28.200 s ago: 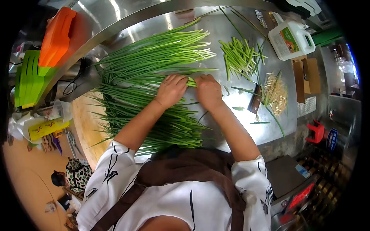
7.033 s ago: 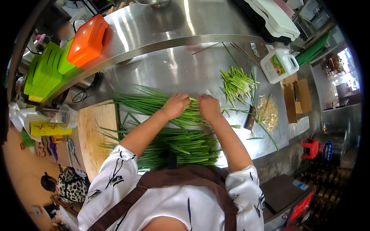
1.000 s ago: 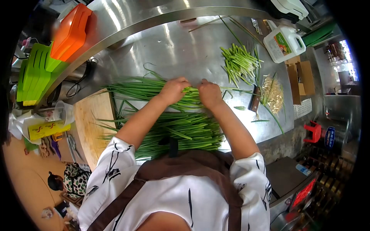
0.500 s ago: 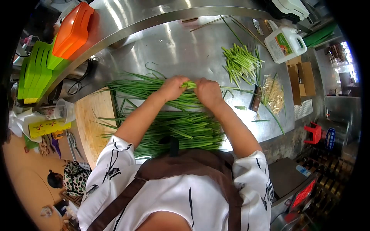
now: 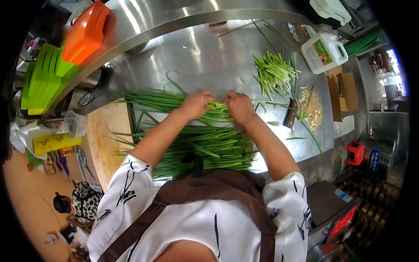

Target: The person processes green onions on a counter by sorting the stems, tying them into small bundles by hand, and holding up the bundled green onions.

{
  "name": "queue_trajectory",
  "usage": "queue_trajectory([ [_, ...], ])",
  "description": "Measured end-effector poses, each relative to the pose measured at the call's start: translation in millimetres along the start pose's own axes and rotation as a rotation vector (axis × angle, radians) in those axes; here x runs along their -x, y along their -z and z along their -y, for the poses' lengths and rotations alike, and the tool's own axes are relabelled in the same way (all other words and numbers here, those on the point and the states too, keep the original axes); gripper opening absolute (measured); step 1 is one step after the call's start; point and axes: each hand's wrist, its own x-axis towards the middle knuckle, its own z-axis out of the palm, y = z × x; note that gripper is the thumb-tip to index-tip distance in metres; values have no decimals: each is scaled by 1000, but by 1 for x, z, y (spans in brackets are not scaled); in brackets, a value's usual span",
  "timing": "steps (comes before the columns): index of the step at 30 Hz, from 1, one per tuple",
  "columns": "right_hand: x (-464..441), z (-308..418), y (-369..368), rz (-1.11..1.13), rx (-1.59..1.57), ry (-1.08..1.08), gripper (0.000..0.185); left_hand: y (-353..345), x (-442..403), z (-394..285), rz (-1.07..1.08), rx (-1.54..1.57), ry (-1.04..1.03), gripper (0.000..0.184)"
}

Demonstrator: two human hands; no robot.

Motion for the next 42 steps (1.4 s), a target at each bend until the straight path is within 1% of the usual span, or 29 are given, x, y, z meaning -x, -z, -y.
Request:
queue_trajectory([
  [4, 1, 3, 5, -7, 55, 49, 7, -6, -4, 3, -46, -47, -53, 22],
  [6, 6, 1, -1, 12, 37, 57, 6, -8, -8, 1, 44, -141, -7, 22],
  [7, 7, 0, -1, 9, 41, 59, 6, -7, -9, 1, 40, -143, -8, 22],
  [9, 7, 1, 4, -60, -41, 36, 10, -8, -10, 1, 58, -120, -10, 23],
  [10, 7, 2, 10, -60, -42, 34, 10, -9, -10, 2, 59, -119, -10, 23],
  [12, 5, 1, 25, -334, -15, -23, 18, -8, -11, 3, 6, -159, -22, 24],
  [13, 4, 0, 24, -335, -16, -24, 18, -7, -11, 3, 7, -159, -22, 24],
  [15, 4, 0, 21, -311, -199, -170, 24, -2, -10, 2, -63, -178, -85, 24],
  [16, 3, 5, 19, -230, -372, -271, 19, 0, -9, -1, -58, -178, -93, 24],
  [17, 1, 8, 19, -236, -369, -279, 19, 3, -9, -4, -58, -143, -93, 24],
  [19, -8, 23, 34, 92, -483, -311, 21, 8, -8, -7, -56, -114, -97, 24],
  [20, -12, 23, 32, 217, -396, -342, 27, 9, -6, -8, -76, -116, -115, 24],
  [21, -16, 22, 32, 214, -399, -341, 27, 10, -4, -8, -97, -118, -130, 24],
  [23, -22, 19, 33, 390, -365, -385, 28, 10, 0, -5, -80, -136, -122, 25],
  [25, -22, 19, 31, 396, -369, -371, 27, 8, 4, -1, -61, -148, -113, 26],
  [27, -19, 16, 29, 402, -367, -363, 25, 6, 6, 5, -91, -102, -113, 25],
  [28, -15, 14, 27, 288, -465, -416, 24, 3, 8, 11, -93, -100, -113, 25],
  [29, -11, 11, 25, 174, -562, -467, 24, -1, 11, 18, -145, -94, -141, 25],
  [30, -8, 5, 24, 176, -560, -467, 24, -4, 14, 24, -196, -88, -168, 26],
  [32, 0, -11, 21, 25, -463, -587, 23, -10, 20, 29, -197, -81, -140, 27],
  [34, 12, -35, 15, -160, -345, -618, 23, -10, 22, 30, -195, -74, -112, 28],
  [35, 15, -47, 11, -275, -313, -699, 22, -11, 24, 29, -197, -99, -107, 30],
  [36, 18, -57, 21, -317, -262, -738, 23, -11, 26, 29, -197, -124, -104, 32],
  [37, 19, -68, 25, -411, -207, -769, 23, -11, 26, 29, -198, -122, -101, 32],
  [38, 20, -80, 29, -455, -211, -833, 23, -11, 25, 30, -204, -147, -109, 34],
  [39, 16, -80, 42, -442, -209, -860, 23, -12, 25, 29, -207, -170, -117, 36],
  [41, 10, -80, 53, -542, -144, -818, 23, -9, 24, 24, -164, -202, -127, 38],
  [42, 8, -84, 56, -543, -144, -818, 23, -7, 24, 23, -122, -237, -134, 40],
])
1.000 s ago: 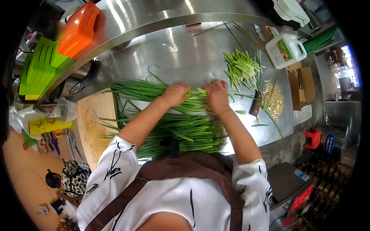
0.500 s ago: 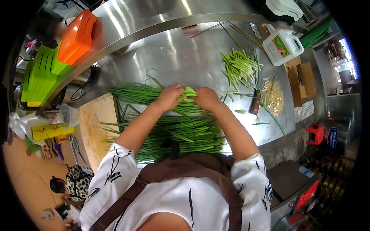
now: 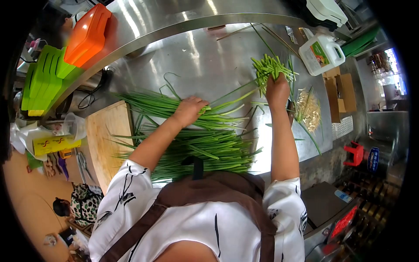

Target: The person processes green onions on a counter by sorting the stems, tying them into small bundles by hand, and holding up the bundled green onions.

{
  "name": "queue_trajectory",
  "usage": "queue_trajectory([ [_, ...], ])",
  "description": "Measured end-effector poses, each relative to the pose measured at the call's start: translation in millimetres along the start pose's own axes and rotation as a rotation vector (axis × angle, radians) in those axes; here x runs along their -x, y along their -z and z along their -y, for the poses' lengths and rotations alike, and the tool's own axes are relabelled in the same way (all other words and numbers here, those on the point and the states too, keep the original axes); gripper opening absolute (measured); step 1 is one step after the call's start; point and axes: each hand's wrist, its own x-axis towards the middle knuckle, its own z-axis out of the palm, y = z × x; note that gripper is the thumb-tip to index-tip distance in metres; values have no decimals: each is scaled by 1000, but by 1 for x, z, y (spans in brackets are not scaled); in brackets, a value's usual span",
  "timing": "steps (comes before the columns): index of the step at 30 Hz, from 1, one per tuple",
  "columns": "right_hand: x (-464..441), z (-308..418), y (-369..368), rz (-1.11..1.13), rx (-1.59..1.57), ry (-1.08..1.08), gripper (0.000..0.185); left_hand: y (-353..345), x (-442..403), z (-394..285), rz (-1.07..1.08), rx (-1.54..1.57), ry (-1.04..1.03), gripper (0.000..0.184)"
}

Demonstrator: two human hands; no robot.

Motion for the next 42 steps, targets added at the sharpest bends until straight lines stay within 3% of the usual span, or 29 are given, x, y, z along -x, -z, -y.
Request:
queue_trajectory([
  [9, -56, -23, 29, -414, -170, -159, 21, -14, 9, 0, -86, -90, -43, 46],
  [12, -49, -8, 25, 106, -427, -20, 22, -5, 7, -2, -32, 0, -19, 46],
  [13, -38, 10, 29, 331, -176, -62, 24, -1, 5, -3, -33, 0, -31, 46],
  [14, -19, 30, 30, 373, -165, 92, 27, 3, 5, -4, -67, 19, -10, 44],
  [15, -4, 23, 8, 394, 62, 174, 28, 5, 4, -6, -100, 40, 14, 41],
  [16, 12, 28, 2, 587, 158, 183, 26, 7, 2, -8, -99, 43, 12, 41],
  [19, 67, 14, -14, 722, 206, 496, 15, 18, -2, -14, -118, 64, 30, 38],
  [25, 94, 13, -14, 482, 156, 717, 13, 10, -13, -30, -71, 77, -58, 35],
  [28, 94, 36, -10, 333, -25, 812, 13, 5, -17, -37, -106, 174, -135, 37],
  [31, 99, 57, -8, 314, 3, 866, 10, 7, -16, -41, 12, 164, -68, 37],
  [33, 101, 57, -16, 311, 26, 875, 9, 9, -16, -40, -40, 139, -81, 35],
  [36, 106, 71, -24, 342, 84, 756, 7, 19, -16, -41, -140, 120, -57, 29],
  [38, 99, 84, -27, 349, -91, 432, 12, 25, -24, -41, -232, 100, -40, 19],
  [39, 93, 86, -28, 355, -91, 432, 12, 30, -25, -41, -230, 103, -36, 19],
  [41, 78, 90, -32, 421, -62, -70, 21, 42, -28, -40, -289, 79, 11, 19],
  [42, 68, 73, -33, 434, -144, -124, 22, 44, -25, -34, -267, 73, 10, 19],
])
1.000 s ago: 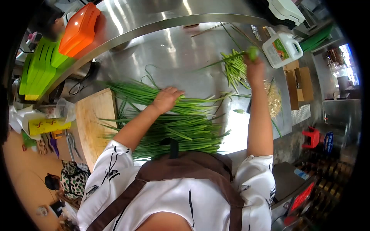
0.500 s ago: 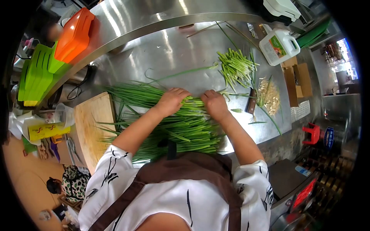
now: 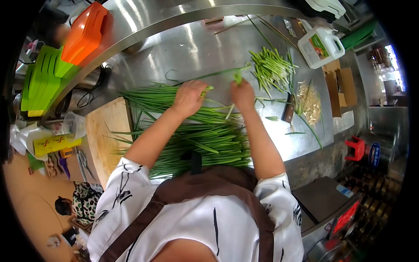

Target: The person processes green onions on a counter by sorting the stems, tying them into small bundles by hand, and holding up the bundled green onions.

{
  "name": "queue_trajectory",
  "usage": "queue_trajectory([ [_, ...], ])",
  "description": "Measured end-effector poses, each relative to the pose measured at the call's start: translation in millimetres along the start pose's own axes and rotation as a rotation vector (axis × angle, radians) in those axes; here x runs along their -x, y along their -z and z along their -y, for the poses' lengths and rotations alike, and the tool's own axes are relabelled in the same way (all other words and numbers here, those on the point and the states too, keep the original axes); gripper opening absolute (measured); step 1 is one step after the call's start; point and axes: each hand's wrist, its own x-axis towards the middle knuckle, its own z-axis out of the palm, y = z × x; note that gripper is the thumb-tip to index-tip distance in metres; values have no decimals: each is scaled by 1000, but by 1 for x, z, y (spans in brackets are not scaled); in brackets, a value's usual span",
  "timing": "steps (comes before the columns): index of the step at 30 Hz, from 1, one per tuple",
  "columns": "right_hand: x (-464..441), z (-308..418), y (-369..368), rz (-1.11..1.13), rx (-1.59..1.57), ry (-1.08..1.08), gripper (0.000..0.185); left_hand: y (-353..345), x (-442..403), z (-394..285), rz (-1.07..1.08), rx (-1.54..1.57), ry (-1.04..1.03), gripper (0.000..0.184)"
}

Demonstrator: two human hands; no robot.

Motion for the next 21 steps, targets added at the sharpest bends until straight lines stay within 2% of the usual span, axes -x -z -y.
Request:
queue_trajectory([
  [1, -8, -5, 10, 16, -93, -30, 24, 2, 2, 7, -6, -6, 4, 19],
  [2, -1, -8, 10, 40, -106, 87, 21, 2, 7, 13, 51, 5, 29, 20],
  [3, 4, -7, 6, 44, -109, 80, 21, 1, 12, 16, 115, 20, 50, 21],
  [5, 10, -9, 0, 227, 114, 366, 20, -3, 17, 18, 152, 62, 96, 23],
  [7, 14, -11, -3, 252, 199, 426, 18, -4, 15, 18, 176, 102, 144, 25],
  [9, 21, -11, -8, 400, 363, 619, 14, -7, 16, 17, 239, 107, 171, 27],
  [10, 25, -14, -10, 384, 410, 652, 14, -8, 17, 17, 240, 104, 172, 27],
  [12, 27, -20, -10, 339, 418, 679, 14, -14, 20, 17, 355, 82, 133, 25],
  [14, 26, -24, -11, 306, 428, 711, 15, -22, 21, 17, 336, 61, 88, 23],
  [17, 21, -23, -9, 377, 406, 782, 15, -33, 23, 25, 309, 38, -24, 21],
  [19, 17, -12, -2, 503, 334, 558, 16, -27, 15, 22, 293, 41, -75, 21],
  [21, 11, -10, 0, 527, 330, 530, 18, -18, 8, 21, 517, 232, 238, 20],
])
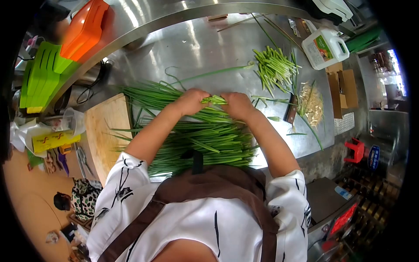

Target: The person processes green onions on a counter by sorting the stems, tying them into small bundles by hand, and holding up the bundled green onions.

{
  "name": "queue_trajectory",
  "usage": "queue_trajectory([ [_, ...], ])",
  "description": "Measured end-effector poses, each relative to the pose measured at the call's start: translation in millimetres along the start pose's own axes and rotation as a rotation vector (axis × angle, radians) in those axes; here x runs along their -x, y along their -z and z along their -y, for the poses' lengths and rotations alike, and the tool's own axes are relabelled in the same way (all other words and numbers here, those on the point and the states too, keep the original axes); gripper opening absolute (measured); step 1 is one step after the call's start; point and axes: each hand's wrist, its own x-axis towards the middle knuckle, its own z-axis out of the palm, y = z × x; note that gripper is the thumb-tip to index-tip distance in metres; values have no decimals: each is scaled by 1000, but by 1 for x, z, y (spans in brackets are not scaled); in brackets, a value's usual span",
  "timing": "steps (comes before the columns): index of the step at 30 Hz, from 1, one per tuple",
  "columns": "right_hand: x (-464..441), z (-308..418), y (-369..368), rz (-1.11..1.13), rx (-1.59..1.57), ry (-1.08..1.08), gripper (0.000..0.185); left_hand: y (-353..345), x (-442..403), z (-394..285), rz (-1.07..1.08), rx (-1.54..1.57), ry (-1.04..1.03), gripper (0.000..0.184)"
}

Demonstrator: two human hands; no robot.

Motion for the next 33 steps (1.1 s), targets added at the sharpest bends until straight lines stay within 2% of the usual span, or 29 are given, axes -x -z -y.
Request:
queue_trajectory([
  [2, -4, 1, -1, 15, -16, -18, 19, 3, -1, 3, 7, -54, -51, 20],
  [4, -6, 3, -7, -143, 111, 289, 18, 2, -3, 6, 19, -107, -108, 19],
  [5, -8, 2, -8, -145, 111, 287, 18, 0, -3, 8, -7, -122, -130, 18],
  [7, -10, 4, -11, -323, 108, 385, 18, -1, 1, 5, -25, -133, -148, 18],
  [8, -11, 6, -13, -320, 103, 382, 18, -2, 3, 4, -132, -104, -165, 17],
  [11, -14, 19, -19, -410, -131, -16, 21, -4, 5, -4, -346, -27, -176, 16],
  [12, -19, 12, -18, -413, -129, -20, 21, -3, 4, -6, -460, 12, -175, 16],
  [14, -27, -11, -13, -341, -740, -569, 26, 1, 12, -11, -455, -33, -160, 16],
  [15, -24, -26, -7, -382, -588, -523, 30, 4, 15, -10, -459, -82, -142, 17],
  [16, -19, -22, 1, -379, -588, -521, 30, 3, 17, -6, -461, -80, -138, 17],
  [18, 3, -10, 17, -226, -241, -263, 30, -4, 21, 1, -339, -90, -132, 21],
  [19, 13, 3, 25, -76, -168, -243, 25, -4, 20, -1, -338, -90, -138, 21],
  [20, 21, 3, 19, -75, -163, -247, 25, -6, 20, -3, -299, -109, -130, 21],
  [22, 32, 1, -1, 12, 93, 8, 18, -12, 20, -6, -260, -121, -120, 22],
  [26, 33, 7, -12, -10, 161, 68, 16, -19, 13, -12, -190, -143, -168, 23],
  [28, 28, 9, -12, -161, 177, 120, 15, -20, 14, -10, -164, -140, -197, 24],
  [30, 22, 11, -5, -207, 192, 176, 14, -20, 12, -9, -178, -193, -290, 28],
  [33, 15, 13, -2, -264, 236, 268, 12, -15, 12, -8, -123, -162, -215, 29],
])
